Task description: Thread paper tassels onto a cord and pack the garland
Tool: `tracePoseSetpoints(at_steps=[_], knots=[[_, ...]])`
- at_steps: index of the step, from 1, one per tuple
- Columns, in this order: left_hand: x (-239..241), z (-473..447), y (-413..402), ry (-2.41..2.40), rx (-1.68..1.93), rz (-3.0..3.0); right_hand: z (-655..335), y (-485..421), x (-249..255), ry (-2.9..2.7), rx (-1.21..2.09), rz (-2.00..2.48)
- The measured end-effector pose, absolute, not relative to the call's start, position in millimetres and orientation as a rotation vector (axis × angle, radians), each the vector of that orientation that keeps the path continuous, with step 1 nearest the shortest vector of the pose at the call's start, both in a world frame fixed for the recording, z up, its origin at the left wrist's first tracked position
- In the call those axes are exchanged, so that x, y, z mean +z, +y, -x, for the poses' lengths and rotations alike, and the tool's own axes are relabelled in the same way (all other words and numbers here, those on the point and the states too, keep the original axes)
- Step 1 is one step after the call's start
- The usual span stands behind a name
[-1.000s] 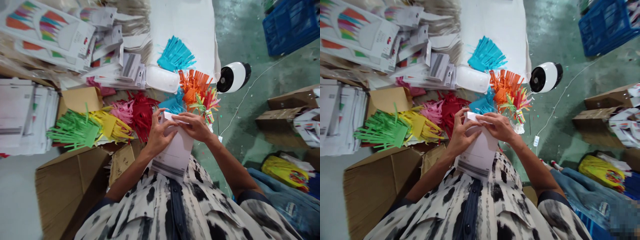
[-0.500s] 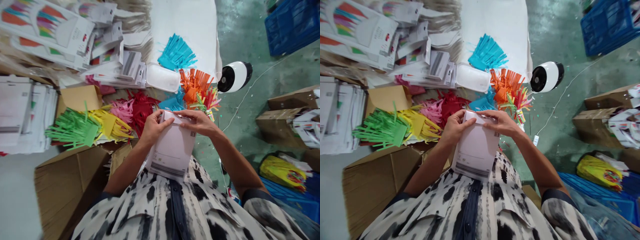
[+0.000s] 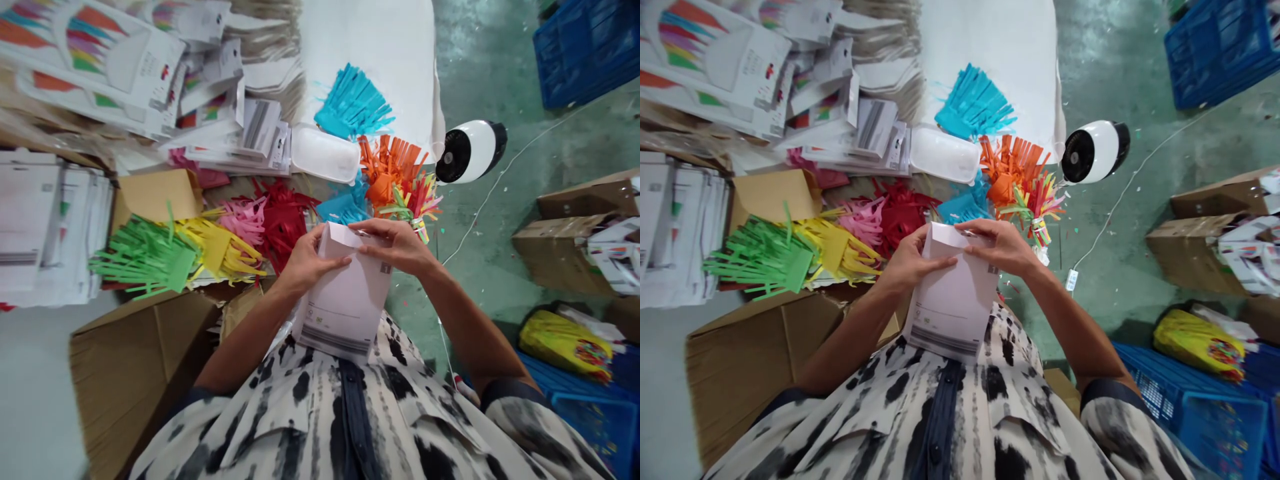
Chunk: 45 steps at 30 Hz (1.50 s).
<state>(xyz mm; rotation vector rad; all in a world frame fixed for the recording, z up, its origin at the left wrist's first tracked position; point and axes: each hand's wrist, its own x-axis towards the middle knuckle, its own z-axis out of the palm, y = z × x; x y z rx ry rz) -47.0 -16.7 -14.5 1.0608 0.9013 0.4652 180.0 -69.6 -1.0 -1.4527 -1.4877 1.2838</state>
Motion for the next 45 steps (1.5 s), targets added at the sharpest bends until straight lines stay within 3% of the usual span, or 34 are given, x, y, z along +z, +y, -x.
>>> tracePoseSetpoints(at_steps=[19,45], knots=[[-8,59,-16,0.877,0.321,-0.784,-174,-78,11,-1.645,1.040,1.518],[-3,55,-21,0.969,0.332,-0.897,-169,-80,8,-1.723,0.911,1.454]])
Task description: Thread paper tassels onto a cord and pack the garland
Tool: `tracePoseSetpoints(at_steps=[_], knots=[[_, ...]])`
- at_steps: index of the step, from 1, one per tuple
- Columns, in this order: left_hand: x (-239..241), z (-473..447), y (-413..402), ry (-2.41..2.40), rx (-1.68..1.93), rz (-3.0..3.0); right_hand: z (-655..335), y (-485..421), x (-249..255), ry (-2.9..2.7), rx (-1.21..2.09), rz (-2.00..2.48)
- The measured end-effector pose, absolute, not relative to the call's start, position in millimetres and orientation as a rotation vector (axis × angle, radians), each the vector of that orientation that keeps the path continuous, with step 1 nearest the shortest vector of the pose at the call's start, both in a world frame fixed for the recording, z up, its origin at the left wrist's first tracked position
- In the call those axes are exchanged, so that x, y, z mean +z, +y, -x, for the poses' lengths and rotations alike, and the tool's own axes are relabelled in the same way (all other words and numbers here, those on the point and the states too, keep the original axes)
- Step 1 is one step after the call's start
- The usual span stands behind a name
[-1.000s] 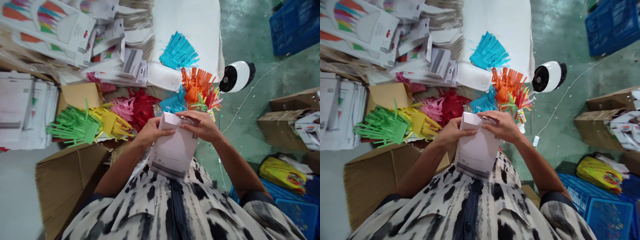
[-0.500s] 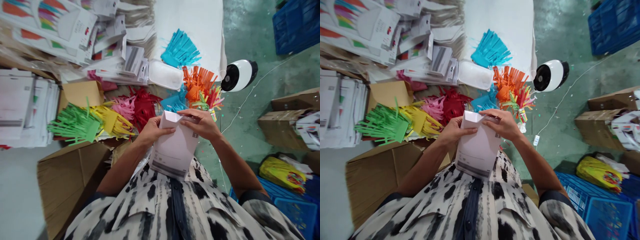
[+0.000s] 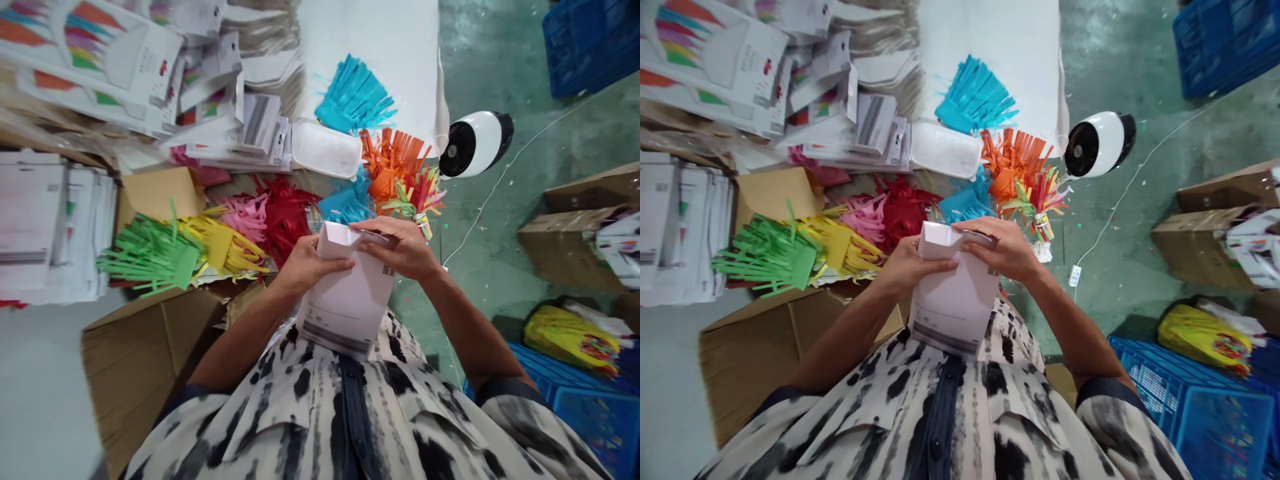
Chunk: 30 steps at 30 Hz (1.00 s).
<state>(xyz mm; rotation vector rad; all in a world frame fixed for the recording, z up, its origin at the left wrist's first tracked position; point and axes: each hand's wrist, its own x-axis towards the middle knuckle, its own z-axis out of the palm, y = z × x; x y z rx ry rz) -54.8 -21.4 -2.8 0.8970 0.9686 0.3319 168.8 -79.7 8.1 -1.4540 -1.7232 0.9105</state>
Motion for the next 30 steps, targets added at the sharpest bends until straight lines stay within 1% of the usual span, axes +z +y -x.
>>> tracePoseSetpoints(at_steps=[5,10,13,20,26,30], knots=[[-1,52,-24,0.985,0.312,-0.869,-172,-84,10,-1.760,0.903,1.451],[5,49,-26,0.993,0.337,-0.937,-180,-82,11,-1.726,1.124,1.426],[6,48,-26,0.995,0.343,-0.964,-182,-81,13,-1.727,1.184,1.414],[3,52,-26,0.980,0.313,-0.953,-173,-82,15,-1.668,1.103,1.482],[10,52,-22,1.024,0.363,-1.046,-174,-78,18,-1.778,1.135,1.457],[14,49,-20,1.085,0.401,-1.029,-174,-77,19,-1.742,1.199,1.433]])
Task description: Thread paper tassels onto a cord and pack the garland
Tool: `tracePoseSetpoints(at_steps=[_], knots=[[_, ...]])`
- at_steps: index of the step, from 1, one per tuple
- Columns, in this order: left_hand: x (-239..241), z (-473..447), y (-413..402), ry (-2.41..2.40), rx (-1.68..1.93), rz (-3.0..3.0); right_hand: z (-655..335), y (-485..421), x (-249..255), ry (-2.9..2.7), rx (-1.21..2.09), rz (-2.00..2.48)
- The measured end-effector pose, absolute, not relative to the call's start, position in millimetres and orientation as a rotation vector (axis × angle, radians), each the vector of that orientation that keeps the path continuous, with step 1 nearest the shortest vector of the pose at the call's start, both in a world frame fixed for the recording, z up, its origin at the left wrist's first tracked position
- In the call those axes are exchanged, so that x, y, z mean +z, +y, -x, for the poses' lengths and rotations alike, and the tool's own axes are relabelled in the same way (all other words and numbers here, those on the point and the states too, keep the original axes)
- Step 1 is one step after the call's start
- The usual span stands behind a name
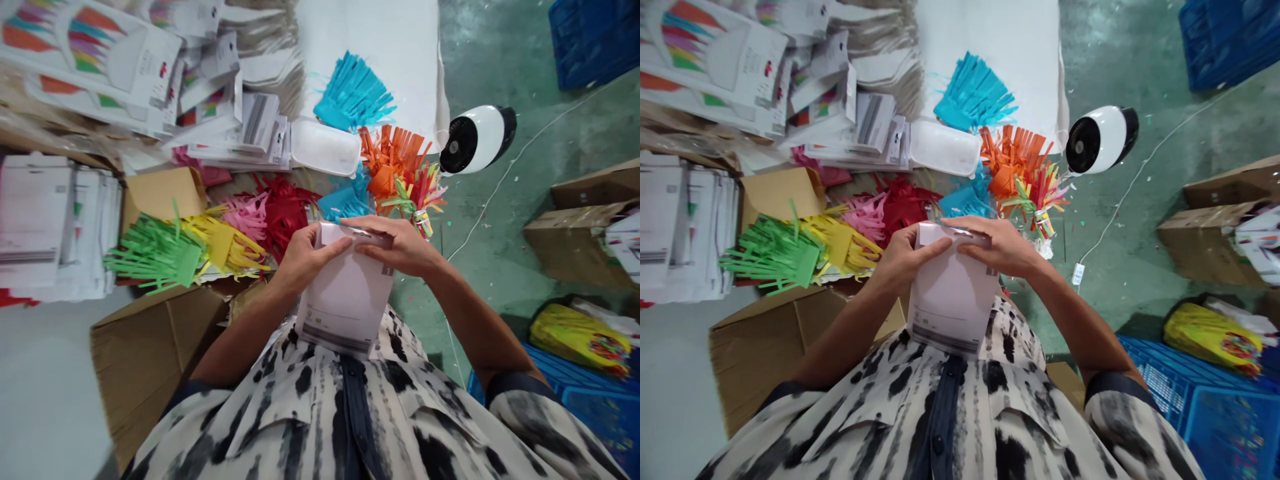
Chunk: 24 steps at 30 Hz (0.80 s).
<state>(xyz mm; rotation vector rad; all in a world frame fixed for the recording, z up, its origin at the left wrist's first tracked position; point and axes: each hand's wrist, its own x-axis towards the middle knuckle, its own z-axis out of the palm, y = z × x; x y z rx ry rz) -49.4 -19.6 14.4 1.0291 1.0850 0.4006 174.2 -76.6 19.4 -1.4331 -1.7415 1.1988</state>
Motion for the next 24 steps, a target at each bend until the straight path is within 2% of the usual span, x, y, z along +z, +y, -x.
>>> tracePoseSetpoints(at_steps=[9,24], knots=[[13.3,47.7,-20.0,1.092,0.404,-0.903,-178.5,-78.6,18.0,-1.746,1.200,1.571],[12.2,42.1,-24.6,1.106,0.419,-1.052,-179.5,-85.1,10.8,-1.660,1.169,1.585]])
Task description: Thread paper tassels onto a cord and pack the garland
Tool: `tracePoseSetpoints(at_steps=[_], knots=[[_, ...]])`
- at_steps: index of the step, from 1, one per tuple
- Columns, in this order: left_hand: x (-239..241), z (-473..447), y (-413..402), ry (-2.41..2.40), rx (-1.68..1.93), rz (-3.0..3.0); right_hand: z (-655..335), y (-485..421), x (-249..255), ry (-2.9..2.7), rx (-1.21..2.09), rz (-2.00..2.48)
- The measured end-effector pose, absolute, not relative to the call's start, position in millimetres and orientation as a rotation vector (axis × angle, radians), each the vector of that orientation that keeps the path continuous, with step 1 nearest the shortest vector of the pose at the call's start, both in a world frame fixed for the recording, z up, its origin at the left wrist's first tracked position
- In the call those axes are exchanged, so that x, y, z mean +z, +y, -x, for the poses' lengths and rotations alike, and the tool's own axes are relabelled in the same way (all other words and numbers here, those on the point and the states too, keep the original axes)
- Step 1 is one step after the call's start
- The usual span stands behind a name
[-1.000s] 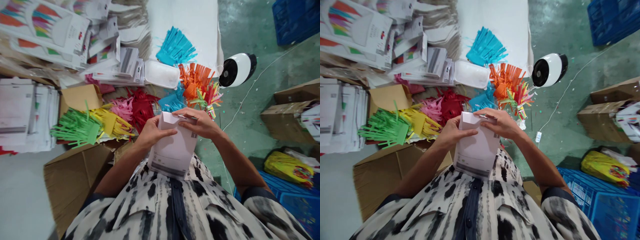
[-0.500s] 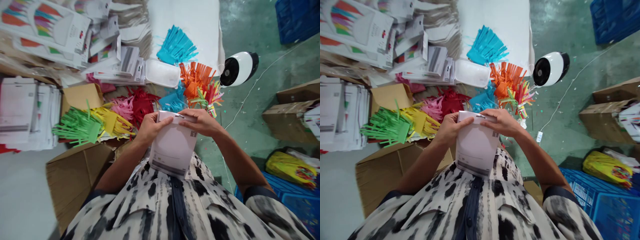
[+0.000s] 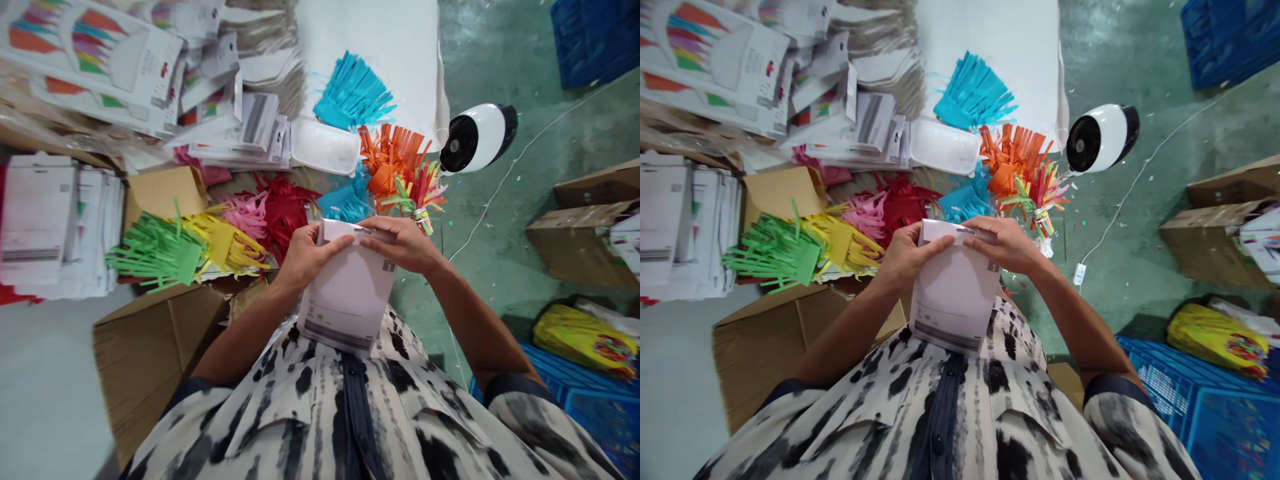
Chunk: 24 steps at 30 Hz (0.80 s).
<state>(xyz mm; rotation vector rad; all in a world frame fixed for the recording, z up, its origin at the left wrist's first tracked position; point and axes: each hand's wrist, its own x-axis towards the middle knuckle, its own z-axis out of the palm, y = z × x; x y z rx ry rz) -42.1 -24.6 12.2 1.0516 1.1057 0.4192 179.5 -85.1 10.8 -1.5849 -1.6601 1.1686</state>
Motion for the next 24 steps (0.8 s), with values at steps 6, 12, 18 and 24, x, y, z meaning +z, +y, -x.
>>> tracePoseSetpoints(at_steps=[6,12,18,24], knots=[[7,46,-35,1.032,0.421,-0.994,-181,-87,16,-1.721,1.166,1.588],[7,45,-39,1.020,0.418,-1.019,-179,-79,25,-1.771,1.304,1.508],[7,53,-39,0.967,0.318,-0.934,-176,-76,16,-1.689,1.320,1.562],[7,58,-43,0.971,0.289,-0.880,-173,-77,15,-1.783,1.261,1.560]])
